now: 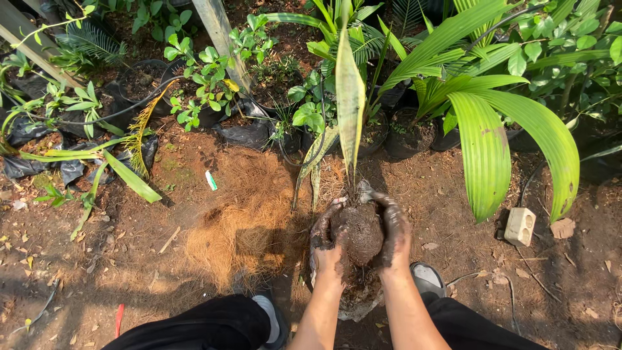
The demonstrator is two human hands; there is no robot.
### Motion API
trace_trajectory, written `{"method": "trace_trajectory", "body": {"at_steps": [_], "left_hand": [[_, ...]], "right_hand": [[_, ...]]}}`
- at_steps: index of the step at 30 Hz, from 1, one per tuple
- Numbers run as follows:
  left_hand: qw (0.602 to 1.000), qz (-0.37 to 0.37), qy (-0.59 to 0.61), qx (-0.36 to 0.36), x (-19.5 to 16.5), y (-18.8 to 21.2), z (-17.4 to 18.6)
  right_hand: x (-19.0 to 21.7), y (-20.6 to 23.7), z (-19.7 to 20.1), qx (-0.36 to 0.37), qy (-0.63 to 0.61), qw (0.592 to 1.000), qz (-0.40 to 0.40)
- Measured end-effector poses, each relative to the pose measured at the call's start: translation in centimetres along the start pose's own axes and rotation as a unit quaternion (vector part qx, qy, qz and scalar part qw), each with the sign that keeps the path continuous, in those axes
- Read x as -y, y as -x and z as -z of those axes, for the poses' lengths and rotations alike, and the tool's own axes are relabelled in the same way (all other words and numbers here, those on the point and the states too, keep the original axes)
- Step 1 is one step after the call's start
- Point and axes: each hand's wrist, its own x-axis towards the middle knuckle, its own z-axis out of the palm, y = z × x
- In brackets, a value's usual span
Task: The person packs soil around the root ball of a potted plant by hand, repeatedly adding soil from a white sack and pressing it into place. The person then reaches into a red bag to add more soil to the plant's base.
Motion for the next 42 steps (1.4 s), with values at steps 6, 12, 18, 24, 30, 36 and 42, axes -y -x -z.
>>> {"method": "trace_trajectory", "body": {"at_steps": [6,12,18,24,30,36,42], "left_hand": [[0.968,-0.028,0.248,-0.037,1.5,-0.4,0.6],[0.979,0.138,0.102,-0.111,0.7,0.1,1.3],[0.969,-0.095,-0.225,0.028,-3.3,1.4,-0.1],[0.991,0.078,0.100,0.039,-2.6,0.1,0.6],[0.978,0.156,0.137,-0.030,0.8,-1.1,2.8],[0.998,-0.014,0.057,0.021,-0.6,-1.0,3.6],[0.972,-0.048,-0.227,0.034,-4.8,1.7,0.7]], "right_hand": [[-3.2,1.0,1.8,0.086,-0.081,0.990,-0.082],[-6.2,0.7,4.8,0.049,0.463,0.874,0.138],[-4.0,2.0,2.7,0.100,0.456,0.864,0.189],[-0.3,1.4,-1.9,0.022,0.014,0.986,-0.163],[-1.5,0.4,0.2,0.099,-0.088,0.980,-0.148],[-3.5,0.8,1.9,0.136,-0.056,0.986,-0.083],[-5.0,1.8,2.3,0.017,0.255,0.966,0.041]]}}
